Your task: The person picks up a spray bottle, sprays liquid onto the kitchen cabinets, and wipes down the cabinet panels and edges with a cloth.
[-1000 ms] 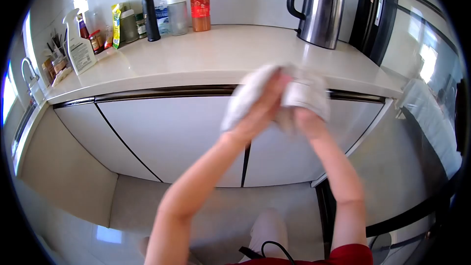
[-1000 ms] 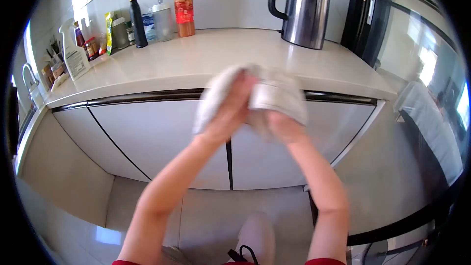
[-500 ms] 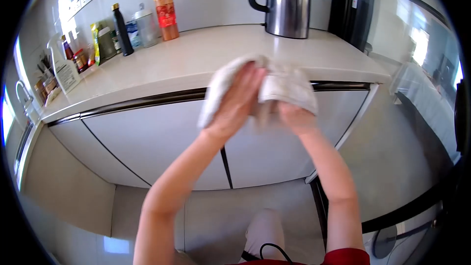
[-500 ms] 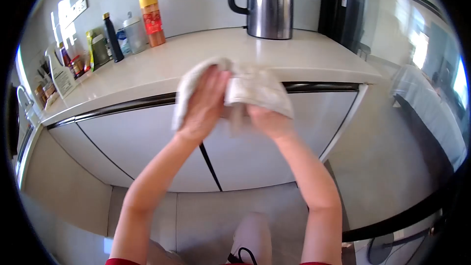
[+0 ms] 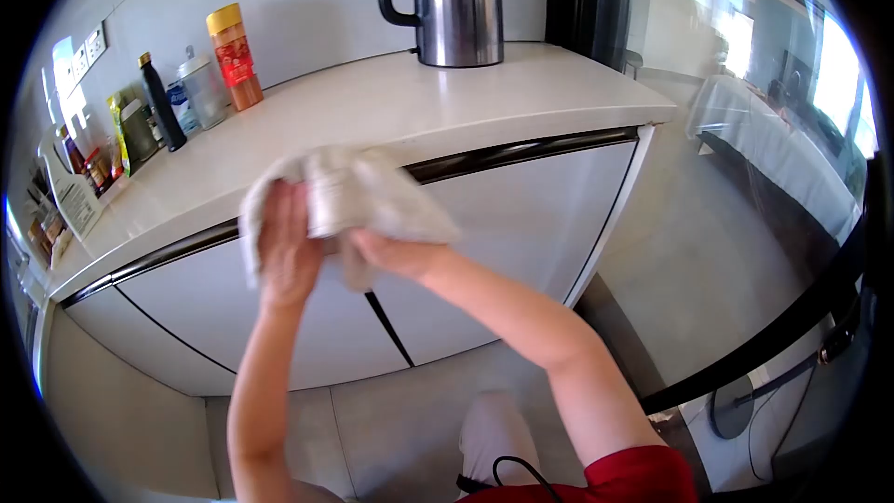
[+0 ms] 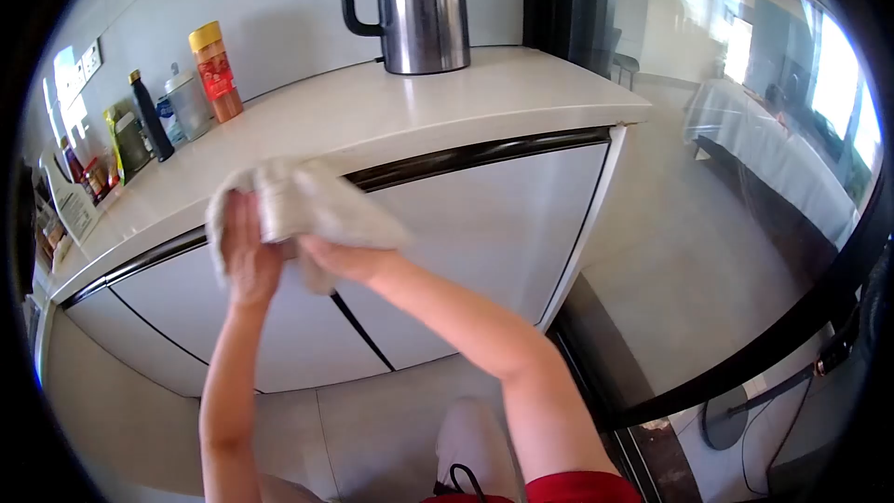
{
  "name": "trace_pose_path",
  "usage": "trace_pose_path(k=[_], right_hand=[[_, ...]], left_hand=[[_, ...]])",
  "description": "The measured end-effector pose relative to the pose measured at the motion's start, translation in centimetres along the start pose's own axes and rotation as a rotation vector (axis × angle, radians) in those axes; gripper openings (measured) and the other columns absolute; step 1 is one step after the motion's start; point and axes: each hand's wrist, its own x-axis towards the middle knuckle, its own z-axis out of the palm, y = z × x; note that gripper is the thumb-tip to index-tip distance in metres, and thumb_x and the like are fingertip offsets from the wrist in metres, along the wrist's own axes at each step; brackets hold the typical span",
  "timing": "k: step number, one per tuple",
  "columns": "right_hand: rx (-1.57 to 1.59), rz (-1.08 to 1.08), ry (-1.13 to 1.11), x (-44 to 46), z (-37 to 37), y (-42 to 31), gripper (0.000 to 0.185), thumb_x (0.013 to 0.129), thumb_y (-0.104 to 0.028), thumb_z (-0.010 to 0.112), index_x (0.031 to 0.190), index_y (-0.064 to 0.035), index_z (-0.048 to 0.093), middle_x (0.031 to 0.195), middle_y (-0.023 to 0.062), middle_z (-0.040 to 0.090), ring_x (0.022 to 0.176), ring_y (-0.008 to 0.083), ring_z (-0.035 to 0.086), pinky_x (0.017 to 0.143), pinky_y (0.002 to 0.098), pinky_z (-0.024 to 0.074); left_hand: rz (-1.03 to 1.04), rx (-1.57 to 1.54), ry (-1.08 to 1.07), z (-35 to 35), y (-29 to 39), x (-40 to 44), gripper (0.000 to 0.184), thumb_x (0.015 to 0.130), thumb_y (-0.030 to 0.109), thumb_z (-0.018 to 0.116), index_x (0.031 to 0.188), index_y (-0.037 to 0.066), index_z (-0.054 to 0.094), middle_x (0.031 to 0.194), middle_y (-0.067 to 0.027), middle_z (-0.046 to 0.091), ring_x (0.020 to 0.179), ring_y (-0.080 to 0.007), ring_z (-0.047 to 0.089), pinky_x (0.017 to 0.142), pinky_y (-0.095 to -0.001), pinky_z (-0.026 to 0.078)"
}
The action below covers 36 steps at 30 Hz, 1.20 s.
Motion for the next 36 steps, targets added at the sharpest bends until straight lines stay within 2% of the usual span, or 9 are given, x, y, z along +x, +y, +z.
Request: trace_pose_path(k=[5, 8, 13, 16, 22, 29, 33, 35, 36], right_hand=[[0.012, 0.040, 0.006, 1.0, -2.4, 0.8, 0.048, 0.088, -0.034, 0.055, 0.130, -0.0121, 0.048, 0.131, 0.0157, 0.048, 0.121, 0.0312, 0.046, 0.103, 0.0395, 0.0366], [-0.406, -0.195, 0.193, -0.6, -8.5, 4.7, 0.042, 0.086, -0.028, 0.058, 0.124, -0.0103, 0.053, 0.121, 0.0167, 0.056, 0.113, 0.0330, 0.052, 0.097, 0.0411, 0.0417], [-0.824, -0.013, 0.355, -3.9, -21.1, 9.8, 0.038, 0.092, -0.020, 0.045, 0.129, -0.0078, 0.049, 0.125, 0.0174, 0.053, 0.118, 0.0349, 0.048, 0.102, 0.0441, 0.0367], [-0.884, 0.086, 0.428, -5.8, -22.8, 13.2, 0.042, 0.093, -0.014, 0.043, 0.133, -0.0032, 0.044, 0.132, 0.0199, 0.047, 0.123, 0.0354, 0.043, 0.104, 0.0438, 0.0335], [-0.617, -0.122, 0.430, -1.9, -13.6, 5.5, 0.053, 0.082, -0.016, 0.058, 0.130, 0.0016, 0.046, 0.128, 0.0242, 0.049, 0.122, 0.0399, 0.044, 0.105, 0.0467, 0.0325], [0.083, 0.013, 0.039, 1.1, -1.7, -0.9, 0.055, 0.089, -0.024, 0.051, 0.138, -0.0044, 0.036, 0.139, 0.0212, 0.039, 0.128, 0.0361, 0.038, 0.107, 0.0398, 0.0319], [0.050, 0.137, -0.035, 1.1, -6.4, -0.8, 0.047, 0.088, -0.028, 0.054, 0.129, -0.0057, 0.048, 0.127, 0.0174, 0.050, 0.112, 0.0353, 0.051, 0.095, 0.0423, 0.0433], [-0.257, 0.034, 0.121, -0.8, -8.8, 3.0, 0.050, 0.089, -0.036, 0.053, 0.130, -0.0084, 0.044, 0.130, 0.0176, 0.047, 0.118, 0.0331, 0.047, 0.102, 0.0408, 0.0381], [-0.210, 0.195, -0.165, 0.3, -13.7, 1.5, 0.052, 0.094, -0.035, 0.045, 0.138, -0.0078, 0.036, 0.138, 0.0163, 0.041, 0.128, 0.0309, 0.039, 0.109, 0.0393, 0.0291]], left_hand=[[-0.005, 0.143, 0.056, -0.3, 3.4, 2.6, 0.070, 0.075, 0.010, 0.066, 0.138, 0.000, 0.036, 0.143, -0.0184, 0.035, 0.135, -0.0343, 0.029, 0.109, -0.0418, 0.029], [0.022, -0.315, -0.045, 2.2, 8.4, 6.5, 0.066, 0.079, 0.002, 0.060, 0.139, 0.002, 0.034, 0.144, -0.0200, 0.033, 0.136, -0.0364, 0.026, 0.112, -0.0447, 0.023], [0.278, -0.724, 0.019, 8.9, 19.9, 13.8, 0.069, 0.077, -0.007, 0.056, 0.140, 0.004, 0.034, 0.145, -0.0178, 0.031, 0.137, -0.0308, 0.027, 0.113, -0.0413, 0.023], [0.245, -0.546, 0.016, 8.2, 25.3, 15.2, 0.060, 0.083, -0.001, 0.047, 0.141, 0.004, 0.033, 0.147, -0.0150, 0.030, 0.138, -0.0255, 0.026, 0.113, -0.0376, 0.023], [0.055, -0.855, -0.008, 7.0, 16.2, 10.9, 0.047, 0.092, 0.011, 0.047, 0.138, 0.003, 0.039, 0.141, -0.0143, 0.041, 0.131, -0.0251, 0.039, 0.108, -0.0350, 0.030], [0.038, 0.149, -0.088, -1.1, 2.5, 1.6, 0.063, 0.076, -0.004, 0.055, 0.137, 0.002, 0.040, 0.141, -0.0155, 0.039, 0.134, -0.0306, 0.033, 0.110, -0.0433, 0.027], [-0.015, 0.102, -0.011, 0.0, 5.6, 3.7, 0.065, 0.075, -0.001, 0.058, 0.137, 0.001, 0.038, 0.141, -0.0173, 0.038, 0.134, -0.0311, 0.032, 0.110, -0.0426, 0.027], [0.030, -0.084, -0.073, 0.2, 9.2, 7.0, 0.066, 0.075, -0.002, 0.057, 0.138, 0.001, 0.037, 0.142, -0.0177, 0.037, 0.135, -0.0314, 0.031, 0.111, -0.0419, 0.026], [0.085, -0.142, -0.102, 0.9, 10.8, 8.6, 0.066, 0.075, -0.002, 0.059, 0.138, 0.001, 0.036, 0.142, -0.0184, 0.037, 0.134, -0.0323, 0.032, 0.111, -0.0421, 0.026]])
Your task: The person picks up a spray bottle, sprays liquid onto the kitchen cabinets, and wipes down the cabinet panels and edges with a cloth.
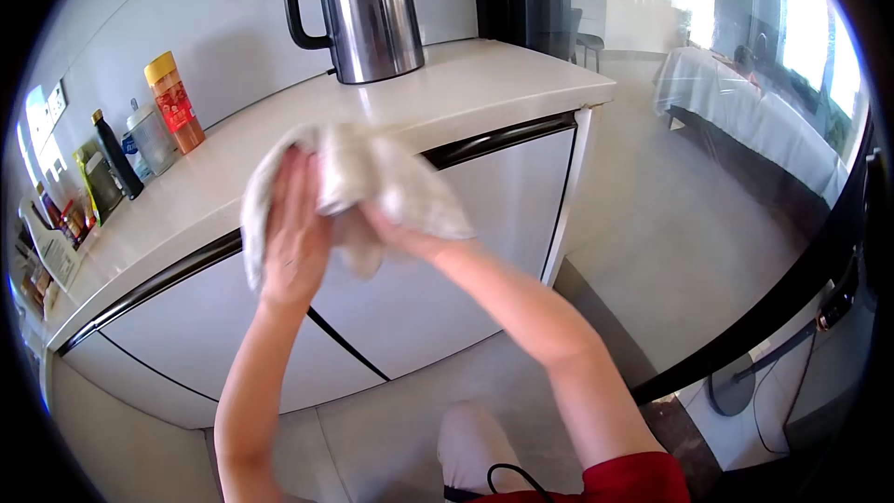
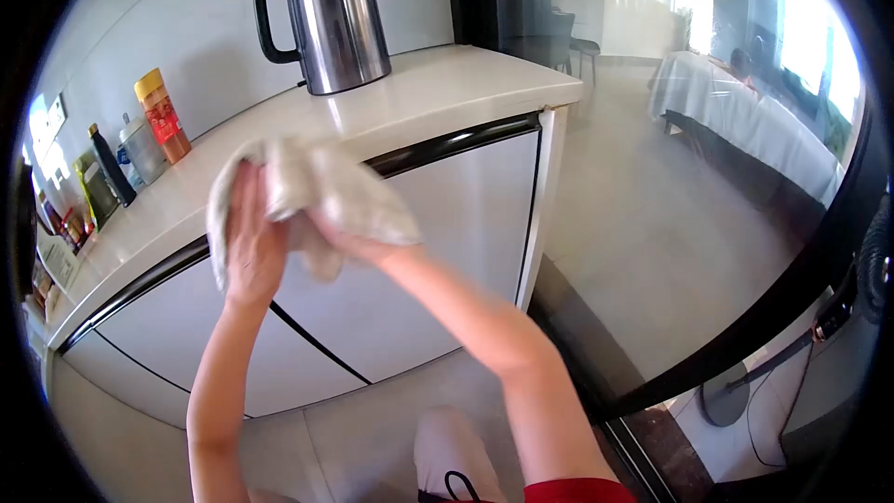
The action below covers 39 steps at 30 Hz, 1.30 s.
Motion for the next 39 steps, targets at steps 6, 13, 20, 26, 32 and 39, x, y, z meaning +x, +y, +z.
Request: trace_pose_path(k=[6, 13, 20, 26, 32, 39], right_hand=[[-0.228, 0.566, 0.188, -2.9, -8.7, 9.7, 0.051, 0.091, -0.012, 0.040, 0.140, -0.0021, 0.030, 0.132, 0.0257, 0.045, 0.122, 0.0398, 0.044, 0.104, 0.0443, 0.0345], [-0.582, 0.177, 0.882, -3.1, -11.3, 14.9, 0.048, 0.084, -0.008, 0.053, 0.126, 0.0064, 0.036, 0.123, 0.0306, 0.042, 0.115, 0.0464, 0.040, 0.098, 0.0487, 0.0319], [-0.533, 0.214, 0.918, -2.2, -8.6, 14.0, 0.053, 0.085, -0.012, 0.055, 0.129, 0.0069, 0.033, 0.130, 0.0306, 0.039, 0.120, 0.0459, 0.037, 0.102, 0.0475, 0.0288], [-0.612, 0.166, 0.829, -0.6, -0.8, 6.7, 0.055, 0.083, -0.014, 0.057, 0.129, 0.0071, 0.036, 0.128, 0.0299, 0.042, 0.120, 0.0452, 0.039, 0.100, 0.0500, 0.0296], [-0.555, -0.084, 0.575, 2.2, 7.1, -3.1, 0.045, 0.081, -0.014, 0.056, 0.120, 0.0066, 0.049, 0.123, 0.0282, 0.048, 0.119, 0.0443, 0.042, 0.100, 0.0522, 0.0313], [-0.520, -0.586, 0.268, 8.3, 18.1, -16.3, 0.039, 0.083, -0.014, 0.052, 0.121, -0.0055, 0.056, 0.117, 0.0191, 0.055, 0.114, 0.0363, 0.049, 0.102, 0.0508, 0.0345]], left_hand=[[0.411, -0.196, 0.026, 6.9, 10.4, 9.9, 0.064, 0.078, -0.006, 0.047, 0.140, 0.003, 0.035, 0.147, -0.0176, 0.029, 0.138, -0.0280, 0.026, 0.114, -0.0386, 0.022], [0.523, 0.322, 0.046, 10.2, 15.8, 13.3, 0.063, 0.084, 0.008, 0.045, 0.144, 0.004, 0.025, 0.150, -0.0105, 0.023, 0.141, -0.0240, 0.017, 0.116, -0.0383, 0.013], [0.472, 0.364, 0.068, 9.3, 13.4, 10.8, 0.063, 0.087, 0.016, 0.043, 0.145, 0.002, 0.024, 0.152, -0.0099, 0.021, 0.141, -0.0226, 0.017, 0.117, -0.0379, 0.010], [0.499, 0.553, 0.027, 4.3, 5.5, 4.5, 0.066, 0.083, 0.016, 0.047, 0.145, 0.004, 0.025, 0.151, -0.0066, 0.025, 0.139, -0.0185, 0.023, 0.115, -0.0346, 0.018], [0.139, 0.132, 0.041, -0.9, -4.8, -4.1, 0.062, 0.081, 0.018, 0.061, 0.139, 0.012, 0.040, 0.141, -0.0039, 0.041, 0.130, -0.0195, 0.038, 0.110, -0.0354, 0.027], [-0.092, 0.400, 0.046, -10.8, -19.0, -14.3, 0.053, 0.074, 0.018, 0.068, 0.123, 0.008, 0.052, 0.129, -0.0095, 0.050, 0.121, -0.0283, 0.046, 0.102, -0.0428, 0.031]])
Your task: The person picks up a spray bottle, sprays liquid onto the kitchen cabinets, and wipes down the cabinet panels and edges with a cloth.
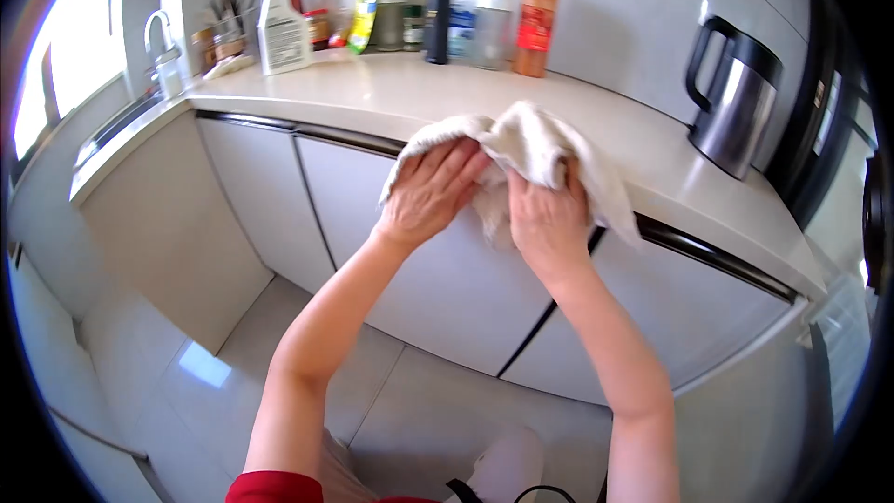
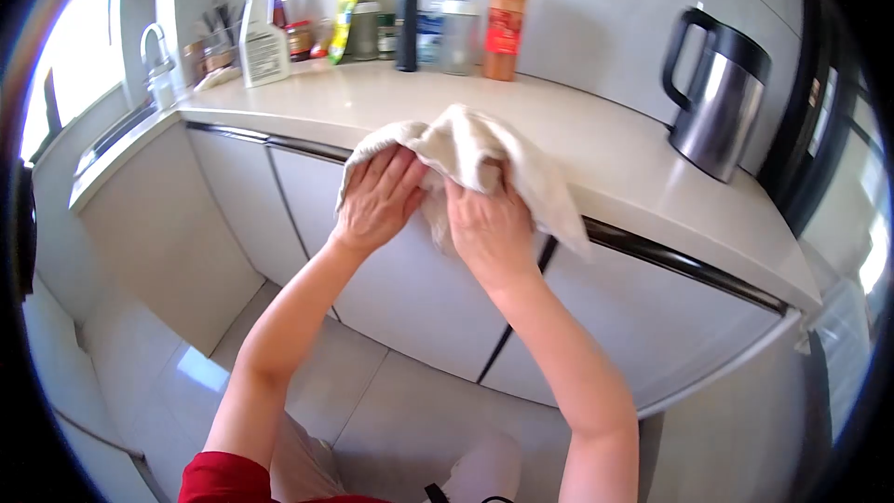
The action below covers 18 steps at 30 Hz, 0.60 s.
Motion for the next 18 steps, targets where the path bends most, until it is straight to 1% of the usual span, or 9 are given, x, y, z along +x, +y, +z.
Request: trace_pose_path(k=[4, 6, 7, 8, 10, 12, 14, 16, 18], right_hand=[[-0.016, -0.092, 0.027, 6.0, 4.2, -6.5, 0.050, 0.084, -0.014, 0.051, 0.133, -0.0101, 0.044, 0.128, 0.0176, 0.049, 0.123, 0.0339, 0.043, 0.106, 0.0496, 0.0316], [0.048, -0.130, 0.026, 7.7, 5.8, -7.7, 0.050, 0.085, -0.008, 0.045, 0.135, -0.0064, 0.042, 0.134, 0.0195, 0.042, 0.125, 0.0359, 0.040, 0.109, 0.0502, 0.0268], [0.085, -0.178, 0.103, 7.3, 8.3, -7.6, 0.050, 0.085, -0.006, 0.045, 0.135, -0.0037, 0.040, 0.136, 0.0197, 0.041, 0.125, 0.0354, 0.040, 0.110, 0.0465, 0.0262], [-0.026, -0.204, 0.094, 7.1, 8.6, -7.3, 0.051, 0.085, -0.008, 0.046, 0.135, -0.0014, 0.039, 0.137, 0.0204, 0.039, 0.125, 0.0354, 0.039, 0.111, 0.0440, 0.0254], [-0.149, -0.287, 0.004, 7.4, 6.3, -7.0, 0.053, 0.084, -0.007, 0.047, 0.136, -0.0013, 0.038, 0.138, 0.0211, 0.038, 0.126, 0.0367, 0.038, 0.111, 0.0424, 0.0263], [0.151, -0.268, -0.062, 7.4, 6.1, -6.0, 0.054, 0.084, -0.008, 0.049, 0.137, -0.0043, 0.038, 0.139, 0.0199, 0.037, 0.128, 0.0368, 0.036, 0.110, 0.0421, 0.0276], [0.249, -0.222, -0.092, 7.4, 4.1, -6.0, 0.055, 0.084, -0.008, 0.052, 0.137, -0.0081, 0.039, 0.138, 0.0187, 0.038, 0.127, 0.0369, 0.037, 0.109, 0.0410, 0.0298], [0.086, -0.234, -0.215, 7.3, 3.7, -5.9, 0.053, 0.084, -0.008, 0.053, 0.136, -0.0101, 0.041, 0.136, 0.0175, 0.041, 0.127, 0.0360, 0.037, 0.108, 0.0409, 0.0306], [0.057, -0.278, -0.230, 7.4, 3.8, -6.2, 0.052, 0.083, -0.007, 0.054, 0.134, -0.0088, 0.045, 0.133, 0.0171, 0.043, 0.127, 0.0357, 0.037, 0.108, 0.0415, 0.0304]], left_hand=[[-0.128, 0.095, 0.011, -2.3, -7.2, -2.5, 0.053, 0.076, 0.016, 0.066, 0.125, 0.006, 0.050, 0.132, -0.0129, 0.047, 0.128, -0.0313, 0.040, 0.106, -0.0457, 0.029], [-0.184, 0.116, -0.010, -3.1, -9.1, -3.6, 0.052, 0.078, 0.018, 0.063, 0.128, 0.010, 0.049, 0.133, -0.0084, 0.048, 0.128, -0.0254, 0.040, 0.107, -0.0427, 0.028], [-0.171, 0.099, -0.013, -3.4, -9.5, -3.8, 0.053, 0.078, 0.017, 0.063, 0.129, 0.009, 0.048, 0.134, -0.0095, 0.047, 0.130, -0.0261, 0.039, 0.109, -0.0435, 0.026], [-0.171, 0.082, 0.002, -3.6, -9.2, -3.9, 0.053, 0.078, 0.017, 0.063, 0.128, 0.008, 0.048, 0.134, -0.0117, 0.046, 0.130, -0.0278, 0.037, 0.110, -0.0447, 0.025], [-0.303, 0.024, 0.070, -2.7, -7.8, -4.3, 0.053, 0.081, 0.020, 0.060, 0.130, 0.005, 0.046, 0.137, -0.0180, 0.041, 0.133, -0.0341, 0.032, 0.111, -0.0475, 0.022], [-0.468, -0.157, 0.169, -1.4, -5.8, -4.6, 0.055, 0.085, 0.025, 0.055, 0.133, 0.001, 0.042, 0.140, -0.0243, 0.034, 0.135, -0.0407, 0.025, 0.112, -0.0495, 0.018], [-0.515, -0.205, 0.181, -0.5, -5.4, -4.4, 0.058, 0.087, 0.028, 0.052, 0.134, -0.003, 0.038, 0.143, -0.0264, 0.029, 0.136, -0.0431, 0.021, 0.113, -0.0498, 0.015], [-0.544, -0.205, 0.196, -0.1, -5.8, -4.3, 0.060, 0.086, 0.028, 0.054, 0.133, -0.005, 0.037, 0.142, -0.0255, 0.029, 0.136, -0.0420, 0.021, 0.113, -0.0485, 0.014], [-0.510, -0.208, 0.204, 0.4, -6.7, -4.7, 0.060, 0.085, 0.028, 0.054, 0.132, -0.007, 0.039, 0.141, -0.0243, 0.032, 0.136, -0.0407, 0.023, 0.114, -0.0476, 0.014]])
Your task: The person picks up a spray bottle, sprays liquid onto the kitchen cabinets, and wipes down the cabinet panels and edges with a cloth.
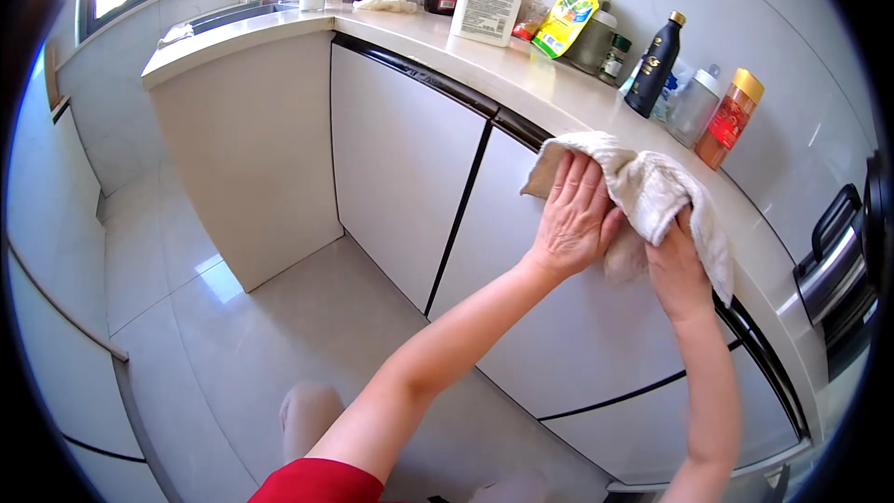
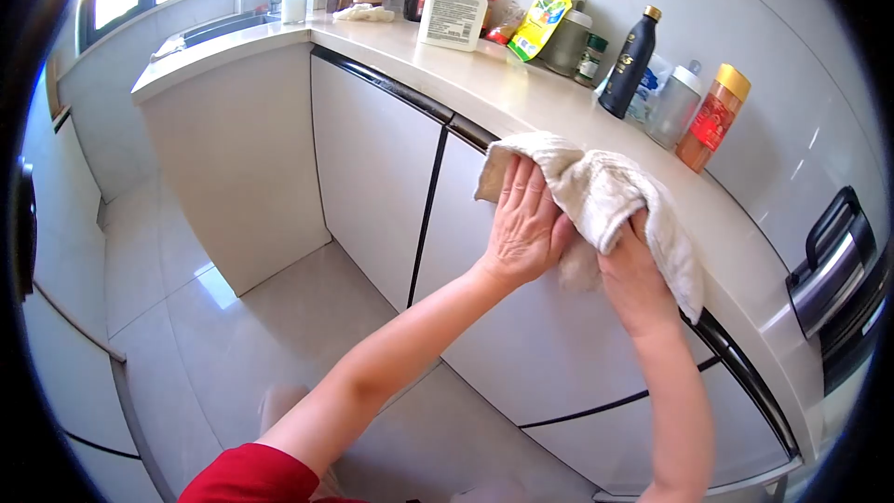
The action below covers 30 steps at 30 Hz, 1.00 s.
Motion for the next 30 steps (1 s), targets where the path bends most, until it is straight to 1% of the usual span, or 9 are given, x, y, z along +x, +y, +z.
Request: trace_pose_path(k=[8, 10, 18, 21, 23, 24, 26, 28, 30], right_hand=[[-0.166, -0.137, -0.052, 7.8, 0.0, -3.9, 0.050, 0.077, -0.006, 0.057, 0.127, -0.0039, 0.051, 0.130, 0.0171, 0.046, 0.125, 0.0336, 0.041, 0.105, 0.0422, 0.0355], [-0.498, -0.298, -0.019, 10.8, 1.6, -5.6, 0.050, 0.073, -0.016, 0.056, 0.121, -0.0052, 0.056, 0.124, 0.0092, 0.051, 0.121, 0.0250, 0.045, 0.097, 0.0430, 0.0430], [0.030, -0.028, 0.301, 25.3, 9.2, -14.8, 0.037, 0.077, -0.016, 0.056, 0.113, -0.0105, 0.057, 0.110, 0.0061, 0.056, 0.103, 0.0254, 0.054, 0.088, 0.0383, 0.0436], [-0.096, -0.101, 0.423, 24.8, 8.1, -14.7, 0.035, 0.076, -0.016, 0.056, 0.111, -0.0112, 0.058, 0.106, 0.0057, 0.058, 0.104, 0.0255, 0.054, 0.088, 0.0389, 0.0445], [0.021, 0.009, 0.154, 22.6, 6.7, -13.9, 0.040, 0.077, -0.017, 0.055, 0.116, -0.0109, 0.057, 0.110, 0.0052, 0.057, 0.110, 0.0251, 0.052, 0.093, 0.0412, 0.0433], [-0.366, -0.202, 0.188, 20.4, 5.5, -12.5, 0.042, 0.077, -0.017, 0.054, 0.119, -0.0104, 0.057, 0.115, 0.0046, 0.057, 0.114, 0.0236, 0.050, 0.096, 0.0420, 0.0423], [-0.321, -0.270, 0.011, 14.4, 5.1, -8.3, 0.039, 0.078, -0.015, 0.054, 0.116, -0.0108, 0.059, 0.121, 0.0061, 0.056, 0.116, 0.0222, 0.049, 0.096, 0.0424, 0.0423], [0.111, 0.066, -0.005, 9.7, 0.5, -5.8, 0.041, 0.076, -0.009, 0.060, 0.117, -0.0076, 0.059, 0.122, 0.0123, 0.054, 0.114, 0.0305, 0.051, 0.096, 0.0417, 0.0414], [0.028, 0.094, -0.061, 5.6, -1.9, -4.1, 0.041, 0.077, -0.010, 0.061, 0.118, -0.0061, 0.058, 0.122, 0.0133, 0.054, 0.114, 0.0326, 0.051, 0.096, 0.0428, 0.0412]], left_hand=[[0.088, -0.009, -0.004, -2.0, -9.3, 1.3, 0.059, 0.082, 0.028, 0.059, 0.126, -0.008, 0.045, 0.136, -0.0248, 0.038, 0.132, -0.0424, 0.028, 0.112, -0.0506, 0.018], [0.106, 0.027, 0.034, -3.4, -12.8, 1.9, 0.059, 0.081, 0.026, 0.060, 0.126, -0.009, 0.045, 0.135, -0.0259, 0.038, 0.131, -0.0442, 0.029, 0.112, -0.0518, 0.018], [-0.078, 0.271, 0.216, -7.7, -25.3, 4.7, 0.051, 0.091, 0.024, 0.041, 0.133, -0.004, 0.040, 0.137, -0.0279, 0.036, 0.133, -0.0441, 0.026, 0.113, -0.0501, 0.015], [-0.104, 0.150, 0.312, -6.3, -24.8, 4.6, 0.051, 0.093, 0.026, 0.037, 0.134, -0.003, 0.038, 0.139, -0.0276, 0.035, 0.134, -0.0431, 0.024, 0.114, -0.0491, 0.014], [-0.195, 0.009, 0.347, -4.2, -22.3, 3.5, 0.051, 0.093, 0.026, 0.039, 0.136, -0.002, 0.037, 0.142, -0.0266, 0.032, 0.135, -0.0443, 0.022, 0.113, -0.0500, 0.014], [-0.262, -0.082, 0.322, -3.7, -19.9, 2.7, 0.052, 0.093, 0.027, 0.041, 0.136, -0.001, 0.037, 0.143, -0.0263, 0.031, 0.135, -0.0447, 0.021, 0.113, -0.0511, 0.014], [-0.080, -0.115, 0.239, -3.0, -15.2, 0.9, 0.054, 0.091, 0.027, 0.046, 0.136, -0.001, 0.038, 0.142, -0.0261, 0.032, 0.134, -0.0452, 0.023, 0.112, -0.0535, 0.015], [-0.058, -0.299, 0.109, -1.9, -11.0, -0.8, 0.055, 0.088, 0.026, 0.050, 0.136, 0.000, 0.040, 0.141, -0.0242, 0.034, 0.134, -0.0459, 0.022, 0.113, -0.0525, 0.010], [0.034, -0.270, -0.052, -2.7, -7.7, -0.6, 0.041, 0.084, 0.026, 0.055, 0.117, 0.001, 0.056, 0.125, -0.0195, 0.048, 0.123, -0.0378, 0.040, 0.108, -0.0520, 0.023]])
